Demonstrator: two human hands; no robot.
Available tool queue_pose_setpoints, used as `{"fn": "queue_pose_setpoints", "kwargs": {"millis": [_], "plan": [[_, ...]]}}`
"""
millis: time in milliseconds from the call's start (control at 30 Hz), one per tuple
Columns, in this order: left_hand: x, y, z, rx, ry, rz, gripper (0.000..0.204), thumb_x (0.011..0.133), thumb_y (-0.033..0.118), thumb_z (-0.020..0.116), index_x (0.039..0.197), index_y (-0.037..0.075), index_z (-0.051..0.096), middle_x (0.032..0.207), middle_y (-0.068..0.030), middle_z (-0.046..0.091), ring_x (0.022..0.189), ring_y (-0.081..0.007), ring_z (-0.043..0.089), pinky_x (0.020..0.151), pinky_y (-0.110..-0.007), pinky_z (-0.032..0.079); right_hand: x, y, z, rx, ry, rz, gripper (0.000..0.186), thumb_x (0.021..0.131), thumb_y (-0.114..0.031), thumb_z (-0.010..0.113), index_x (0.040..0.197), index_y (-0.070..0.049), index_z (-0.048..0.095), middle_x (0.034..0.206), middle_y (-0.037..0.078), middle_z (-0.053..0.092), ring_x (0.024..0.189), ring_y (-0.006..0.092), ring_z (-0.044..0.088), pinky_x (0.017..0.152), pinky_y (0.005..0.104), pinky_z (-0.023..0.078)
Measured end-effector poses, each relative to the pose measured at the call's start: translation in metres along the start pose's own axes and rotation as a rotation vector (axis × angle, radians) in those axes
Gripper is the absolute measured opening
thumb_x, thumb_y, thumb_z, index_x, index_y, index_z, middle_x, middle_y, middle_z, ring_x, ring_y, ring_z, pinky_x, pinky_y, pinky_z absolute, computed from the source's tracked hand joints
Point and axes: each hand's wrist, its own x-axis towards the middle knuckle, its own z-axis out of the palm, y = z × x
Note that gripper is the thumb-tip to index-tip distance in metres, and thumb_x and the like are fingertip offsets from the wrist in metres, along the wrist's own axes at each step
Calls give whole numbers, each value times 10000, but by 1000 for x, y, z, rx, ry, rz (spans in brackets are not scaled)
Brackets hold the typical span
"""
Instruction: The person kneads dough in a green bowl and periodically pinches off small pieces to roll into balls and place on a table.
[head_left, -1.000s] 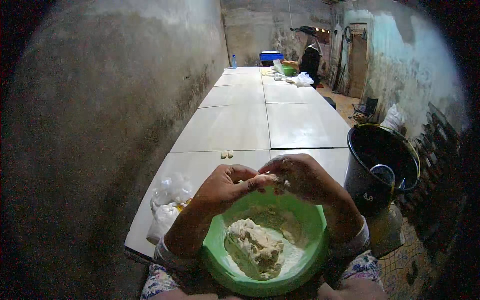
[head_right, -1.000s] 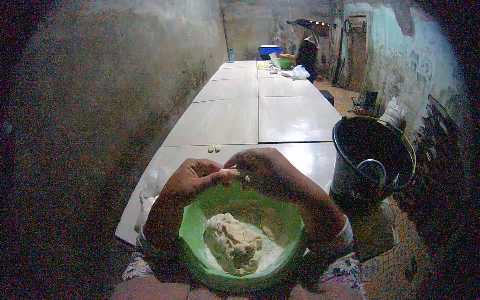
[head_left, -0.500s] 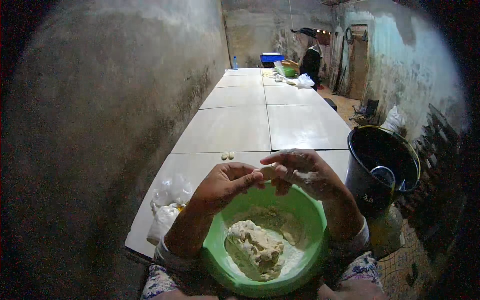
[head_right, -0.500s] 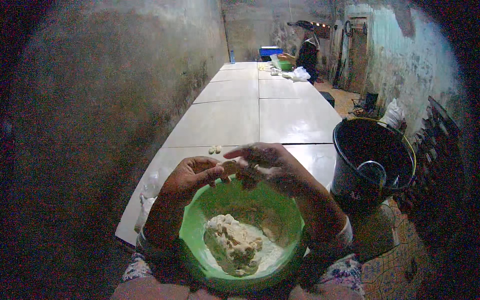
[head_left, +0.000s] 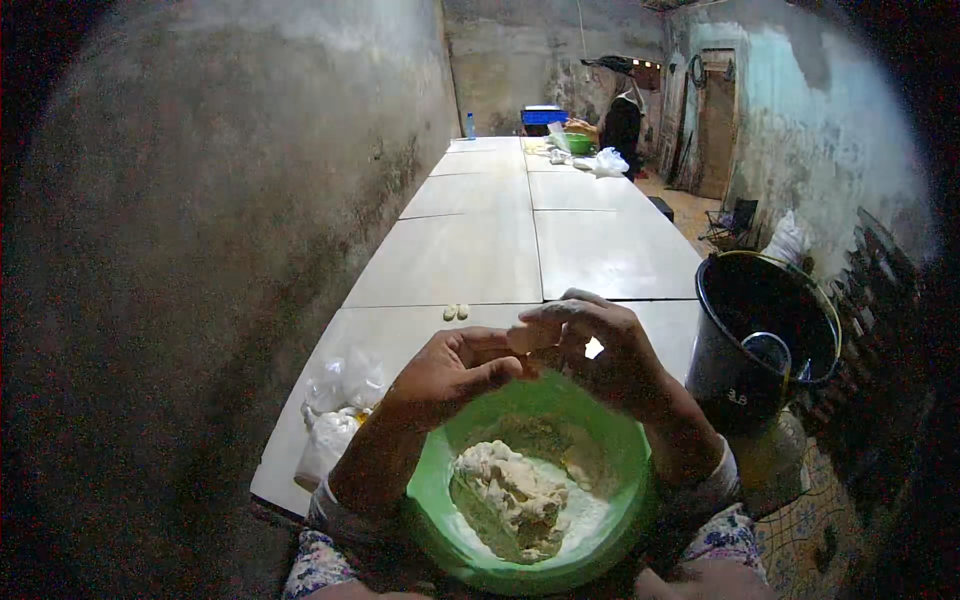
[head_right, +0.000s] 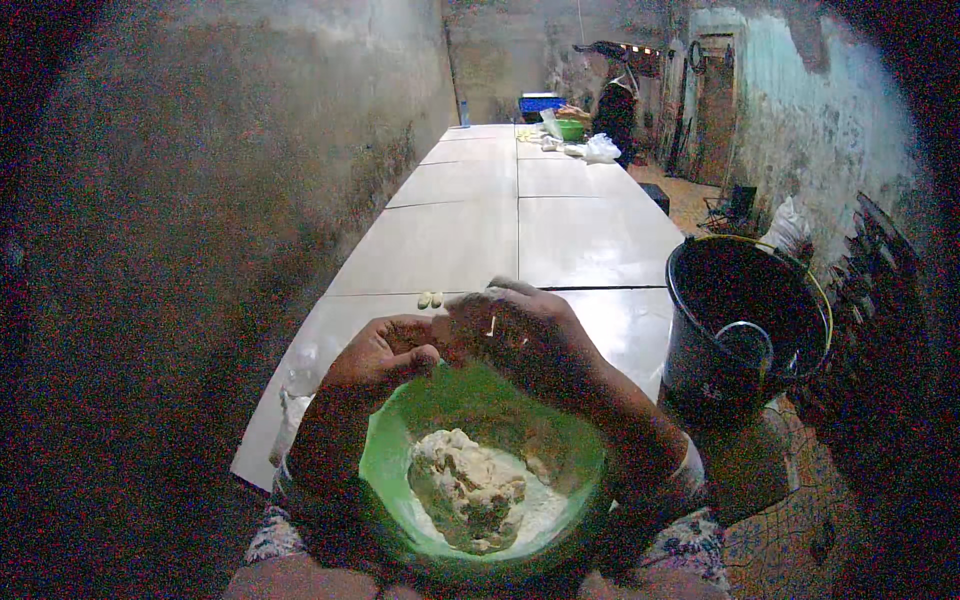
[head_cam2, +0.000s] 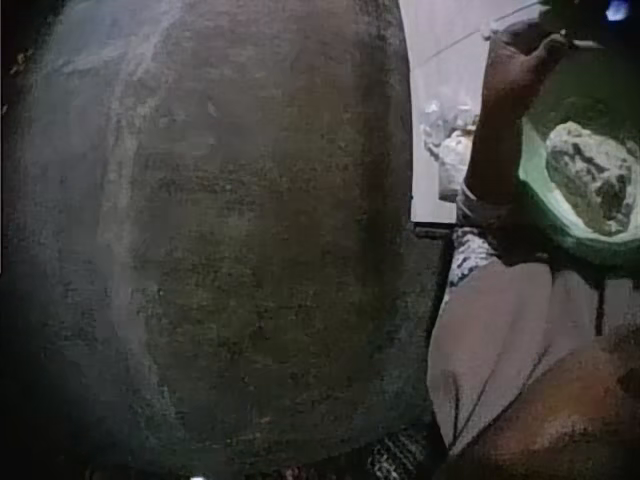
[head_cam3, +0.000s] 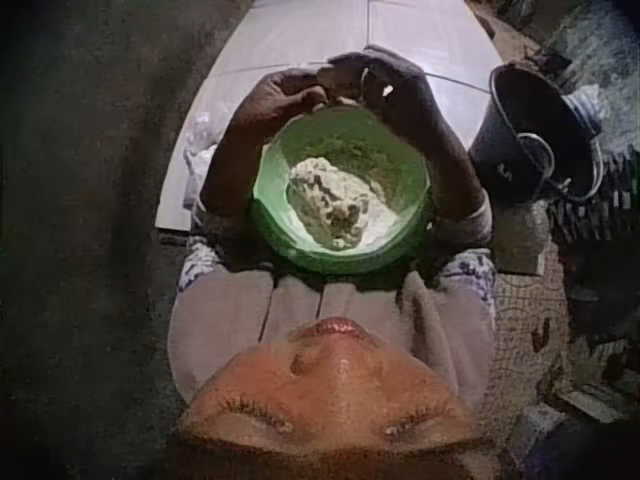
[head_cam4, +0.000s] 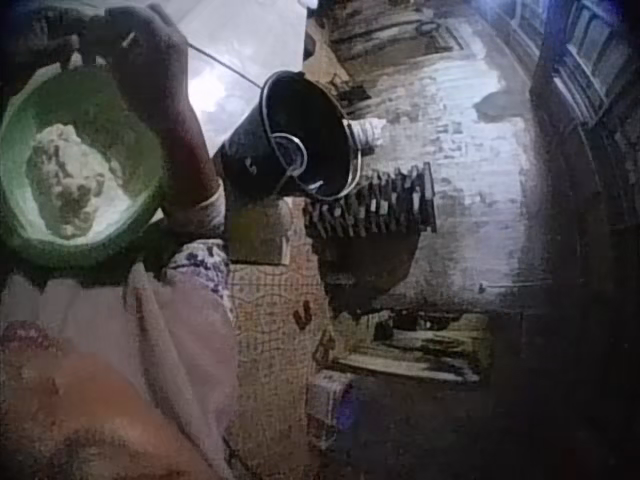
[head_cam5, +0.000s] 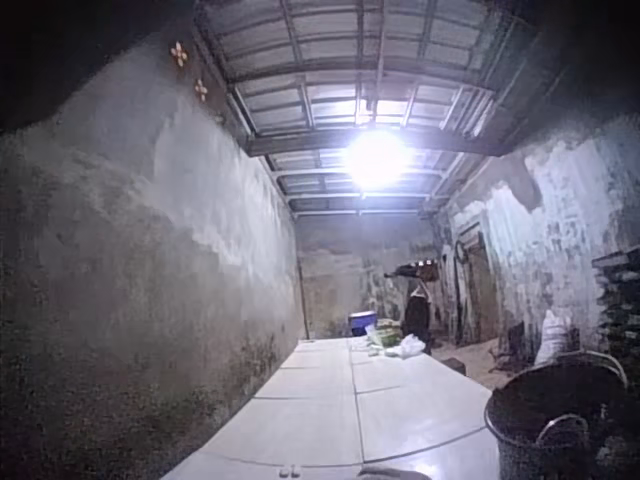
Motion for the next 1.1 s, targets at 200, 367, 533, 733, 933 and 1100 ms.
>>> {"fn": "queue_pose_setpoints", "kwargs": {"millis": [200, 367, 533, 733, 933, 1100], "plan": [[5, -3, 3, 7, 28, -44, 311, 848, 235, 631, 1010, -31, 623, 898, -82, 658, 820, -124, 598, 760, -282, 470, 0, 3, -1, -46, -17, -1, 300, 713, -26, 686, 1002, -50, 608, 769, 56, 578, 631, 143, 541, 577, 265, 455], [0, 2, 6, 49, 49, 1, 304, 855, 240, 622, 1006, -24, 630, 904, -70, 660, 816, -102, 586, 711, -278, 475, 1, -7, 1, -7, -45, 4, 320, 709, -64, 717, 1007, -58, 601, 796, 41, 556, 647, 121, 521, 559, 239, 444], [7, -4, 3, 85, 137, 2, 329, 841, 291, 636, 972, -11, 638, 894, -75, 664, 785, -109, 592, 674, -250, 473, 1, -9, -10, 82, -160, 193, 355, 710, -47, 721, 1041, -79, 595, 857, 36, 529, 679, 81, 520, 531, 206, 429], [7, -19, -2, 30, 83, 57, 368, 826, 342, 642, 991, 13, 634, 827, -39, 656, 729, -86, 579, 618, -227, 441, 2, -16, -3, 66, -167, 158, 257, 741, -46, 704, 982, -68, 616, 812, 23, 544, 642, 87, 535, 550, 203, 433], [7, -10, 9, -22, -30, 36, 349, 849, 270, 627, 1046, -17, 602, 932, -75, 649, 864, -130, 592, 790, -286, 470, -1, -8, -5, 21, -84, 329, 213, 784, -79, 676, 964, -15, 582, 839, 50, 616, 716, 107, 574, 649, 239, 466], [3, -21, -2, -31, -58, -11, 303, 855, 222, 620, 1040, -17, 603, 953, -68, 643, 873, -128, 587, 795, -286, 466, 2, -21, 2, 721, -176, 472, 312, 758, -85, 704, 1032, -25, 567, 865, 27, 614, 756, 87, 553, 665, 224, 457]]}}
